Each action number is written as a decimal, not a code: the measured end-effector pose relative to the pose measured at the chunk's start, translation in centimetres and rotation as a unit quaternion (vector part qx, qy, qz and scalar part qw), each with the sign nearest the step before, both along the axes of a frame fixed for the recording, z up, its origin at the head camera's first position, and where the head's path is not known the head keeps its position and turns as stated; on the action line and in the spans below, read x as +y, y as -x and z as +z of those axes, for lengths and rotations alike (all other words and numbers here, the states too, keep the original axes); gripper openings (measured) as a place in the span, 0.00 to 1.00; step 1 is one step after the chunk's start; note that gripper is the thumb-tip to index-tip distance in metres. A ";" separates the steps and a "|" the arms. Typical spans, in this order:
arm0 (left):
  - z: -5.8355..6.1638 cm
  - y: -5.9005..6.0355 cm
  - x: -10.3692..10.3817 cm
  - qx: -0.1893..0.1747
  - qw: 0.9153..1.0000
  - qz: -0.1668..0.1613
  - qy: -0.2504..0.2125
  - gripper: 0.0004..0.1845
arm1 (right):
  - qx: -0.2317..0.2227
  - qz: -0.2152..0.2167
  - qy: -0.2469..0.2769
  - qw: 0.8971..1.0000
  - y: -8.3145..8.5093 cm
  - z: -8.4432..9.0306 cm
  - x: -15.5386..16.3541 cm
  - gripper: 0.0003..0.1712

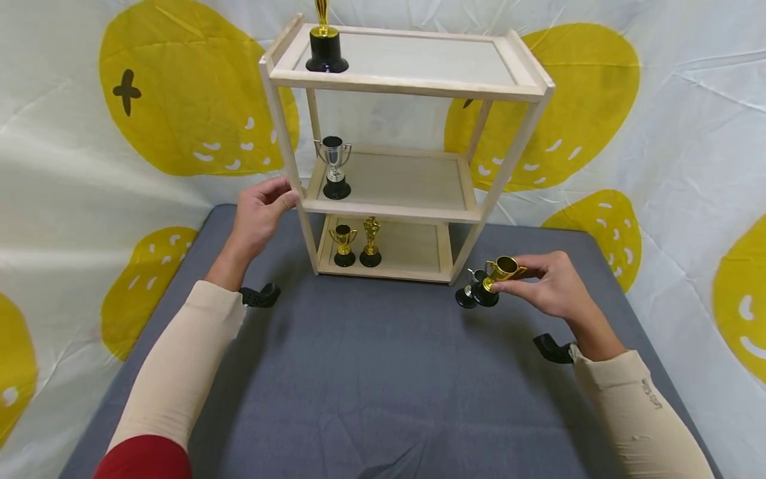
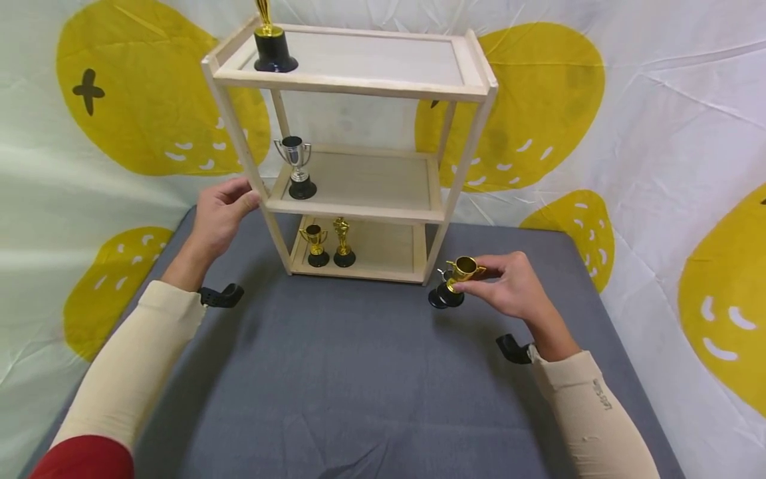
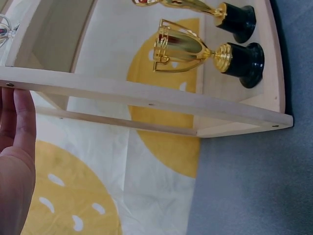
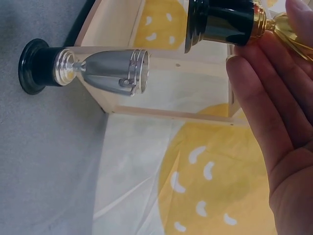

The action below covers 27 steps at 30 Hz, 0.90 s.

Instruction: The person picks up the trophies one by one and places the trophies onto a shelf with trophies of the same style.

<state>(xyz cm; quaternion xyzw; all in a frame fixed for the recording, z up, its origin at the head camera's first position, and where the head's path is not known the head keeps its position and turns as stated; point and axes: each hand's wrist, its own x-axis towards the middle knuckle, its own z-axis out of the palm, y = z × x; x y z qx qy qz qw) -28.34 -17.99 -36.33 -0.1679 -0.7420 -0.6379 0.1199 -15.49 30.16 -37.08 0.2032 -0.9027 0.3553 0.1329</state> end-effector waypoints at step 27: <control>0.0 0.0 0.0 0.004 1.000 -0.004 -0.010 0.22 | 0.019 0.057 0.011 0.998 1.4 1.0 -1.6 0.17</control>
